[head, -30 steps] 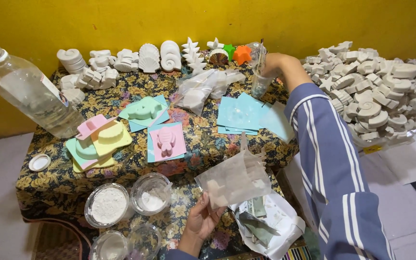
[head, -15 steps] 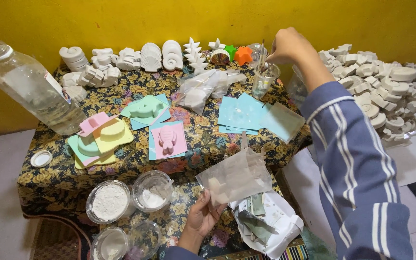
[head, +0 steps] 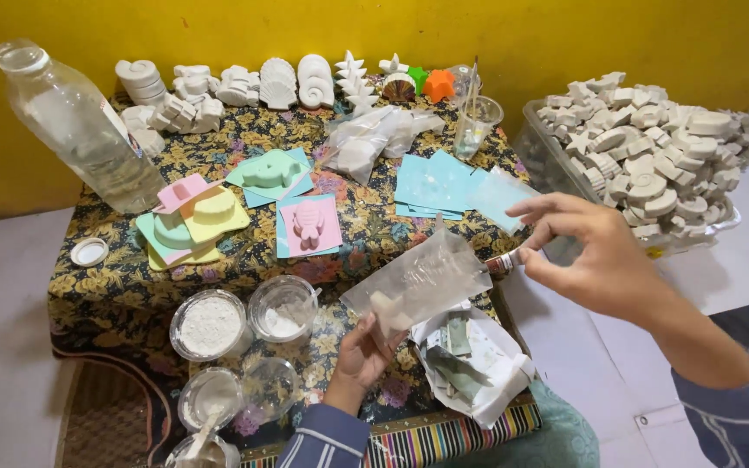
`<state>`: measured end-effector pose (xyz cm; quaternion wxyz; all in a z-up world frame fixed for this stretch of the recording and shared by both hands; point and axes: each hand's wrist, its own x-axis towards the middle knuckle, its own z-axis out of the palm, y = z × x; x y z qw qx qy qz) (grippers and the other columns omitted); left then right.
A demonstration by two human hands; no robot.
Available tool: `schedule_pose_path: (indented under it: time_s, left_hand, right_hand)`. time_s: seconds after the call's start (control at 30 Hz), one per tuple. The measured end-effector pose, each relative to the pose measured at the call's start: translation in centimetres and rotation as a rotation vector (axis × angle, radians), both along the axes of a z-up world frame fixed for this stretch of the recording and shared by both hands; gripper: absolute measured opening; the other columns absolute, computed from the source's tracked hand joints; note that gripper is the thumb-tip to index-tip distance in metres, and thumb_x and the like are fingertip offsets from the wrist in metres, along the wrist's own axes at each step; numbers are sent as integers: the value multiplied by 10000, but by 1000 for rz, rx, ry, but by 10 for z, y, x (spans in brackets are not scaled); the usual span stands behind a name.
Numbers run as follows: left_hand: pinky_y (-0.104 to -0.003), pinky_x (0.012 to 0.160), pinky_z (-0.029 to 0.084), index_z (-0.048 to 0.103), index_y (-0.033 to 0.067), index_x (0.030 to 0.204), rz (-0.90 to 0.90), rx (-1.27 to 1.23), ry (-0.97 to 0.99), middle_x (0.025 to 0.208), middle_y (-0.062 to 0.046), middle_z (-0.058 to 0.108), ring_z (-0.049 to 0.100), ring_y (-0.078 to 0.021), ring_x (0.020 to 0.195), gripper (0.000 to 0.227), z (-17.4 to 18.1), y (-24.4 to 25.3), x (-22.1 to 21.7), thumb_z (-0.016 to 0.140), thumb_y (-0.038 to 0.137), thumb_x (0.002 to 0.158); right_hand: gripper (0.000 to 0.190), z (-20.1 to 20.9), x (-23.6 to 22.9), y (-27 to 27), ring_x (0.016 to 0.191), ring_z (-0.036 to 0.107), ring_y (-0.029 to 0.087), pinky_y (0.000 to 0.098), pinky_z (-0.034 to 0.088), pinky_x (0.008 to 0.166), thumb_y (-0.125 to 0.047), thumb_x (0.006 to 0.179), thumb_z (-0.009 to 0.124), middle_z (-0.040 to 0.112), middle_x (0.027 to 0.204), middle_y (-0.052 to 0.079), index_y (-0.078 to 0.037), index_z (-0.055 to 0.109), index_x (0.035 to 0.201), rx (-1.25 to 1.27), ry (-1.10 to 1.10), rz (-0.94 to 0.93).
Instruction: The person is cleaning excess material and flashing from small plaster cast objects using their hands and a small scraper tool, then placing the finished items into a plastic bag.
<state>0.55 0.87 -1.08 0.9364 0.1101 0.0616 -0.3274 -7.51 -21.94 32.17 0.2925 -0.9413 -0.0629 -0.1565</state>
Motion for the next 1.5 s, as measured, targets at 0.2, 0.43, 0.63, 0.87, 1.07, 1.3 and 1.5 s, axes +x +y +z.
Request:
schedule_pose_path:
  time_s: [0.2,0.43,0.63,0.87,1.07,1.3,1.5]
  left_hand:
    - [-473,976,578,598,-31,1231,-31,-103,-33,1207,-207,671,663,-347,1097,419,-7,2,-3,692,69,835]
    - [-583,1064,480,726,125,1145,-17,-44,-81,1194,-131,732,660,-364,1150,250,-55,-9,4,617,138,920]
    - [-565,1038,507,669,131,1251,-78,-36,-123,1246,-158,704,665,-357,1155,392,-37,-9,4,647,140,860]
    - [-570,1030,508,648,116,1282,-80,-43,-136,1269,-179,686,650,-358,1169,404,-17,-9,-7,643,99,879]
    - [-551,1085,475,610,110,1340,-130,-20,-107,1259,-154,700,658,-351,1160,452,-19,-14,-6,629,141,889]
    - [-533,1090,478,633,77,1326,-146,-85,37,1260,-156,704,676,-356,1129,423,-3,-13,-9,603,156,911]
    - [-455,1033,544,648,96,1328,-160,-119,55,1264,-161,701,683,-332,1121,400,-7,-8,0,583,212,950]
  right_hand:
    - [63,-2,-33,22,1015,636,214,311,482,850,-8,719,712,707,1259,118,25,668,688,-148,-260,-79]
    - [65,-37,-4,-1,958,749,240,395,559,878,-64,753,757,784,1107,59,-73,729,695,29,-131,-66]
    - [62,-52,17,2,874,696,186,379,557,843,-51,746,710,795,1080,133,-15,750,714,311,93,-64]
    - [55,-74,35,15,924,745,260,400,556,876,-57,733,752,802,1090,145,-13,785,735,277,174,-25]
    - [130,-101,62,11,841,742,263,367,567,810,-157,790,825,808,948,131,-43,842,850,200,338,-80]
    - [186,-100,98,31,647,728,265,361,544,618,-214,841,793,779,740,114,-45,842,902,-46,462,-157]
    - [250,-59,92,69,802,722,359,463,573,766,-162,874,727,773,894,230,6,807,1040,-56,499,-96]
